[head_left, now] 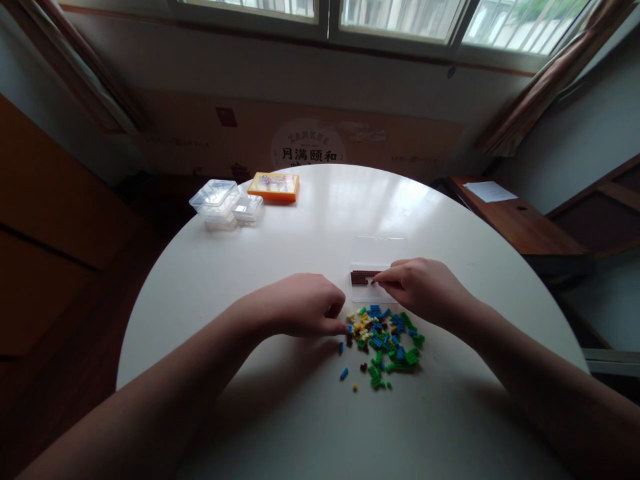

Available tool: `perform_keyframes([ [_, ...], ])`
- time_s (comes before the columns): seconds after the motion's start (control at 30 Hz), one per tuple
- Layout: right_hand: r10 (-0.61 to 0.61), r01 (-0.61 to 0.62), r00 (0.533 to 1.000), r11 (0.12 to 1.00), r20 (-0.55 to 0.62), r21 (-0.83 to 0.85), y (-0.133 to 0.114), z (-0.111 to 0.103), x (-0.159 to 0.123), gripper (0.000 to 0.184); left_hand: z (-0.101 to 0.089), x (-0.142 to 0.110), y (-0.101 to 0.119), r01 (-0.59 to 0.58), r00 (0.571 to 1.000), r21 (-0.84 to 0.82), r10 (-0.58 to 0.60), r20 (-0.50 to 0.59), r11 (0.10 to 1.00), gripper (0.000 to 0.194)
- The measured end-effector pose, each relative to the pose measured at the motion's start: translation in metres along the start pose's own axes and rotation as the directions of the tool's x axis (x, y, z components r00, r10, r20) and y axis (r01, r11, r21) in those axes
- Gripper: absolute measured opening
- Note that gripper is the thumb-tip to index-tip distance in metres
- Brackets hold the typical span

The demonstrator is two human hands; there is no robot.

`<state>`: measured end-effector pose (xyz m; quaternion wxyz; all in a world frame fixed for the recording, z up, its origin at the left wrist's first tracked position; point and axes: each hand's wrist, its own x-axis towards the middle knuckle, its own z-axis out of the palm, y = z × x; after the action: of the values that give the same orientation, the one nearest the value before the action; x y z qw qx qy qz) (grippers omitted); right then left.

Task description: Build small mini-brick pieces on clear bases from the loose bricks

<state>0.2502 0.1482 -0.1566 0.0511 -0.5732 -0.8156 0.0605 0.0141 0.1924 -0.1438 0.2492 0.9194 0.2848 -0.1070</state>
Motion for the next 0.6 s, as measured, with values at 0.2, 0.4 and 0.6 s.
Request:
perform_keyframes([
  [0.2,-0.011,0.011,1.000,1.000,0.008,-0.002,-0.0002,0.0001,-0.0008,0.024,0.0009,-0.0001,-0.0013,-0.008,1.000,-0.002,0.008,-0.006,1.000,0.031],
  [0.4,-0.003,0.003,1.000,1.000,0.031,0.005,-0.0009,0.0015,0.0004,0.025,-0.0004,0.0000,0.0000,-0.007,1.000,-0.001,0.007,0.002,1.000,0.030],
  [0.6,0.037,-0.037,0.999,0.999,0.034,-0.003,-0.0051,0.0031,0.0007,0.029,0.0009,-0.0001,-0.0010,-0.014,1.000,0.003,0.014,-0.011,1.000,0.030],
])
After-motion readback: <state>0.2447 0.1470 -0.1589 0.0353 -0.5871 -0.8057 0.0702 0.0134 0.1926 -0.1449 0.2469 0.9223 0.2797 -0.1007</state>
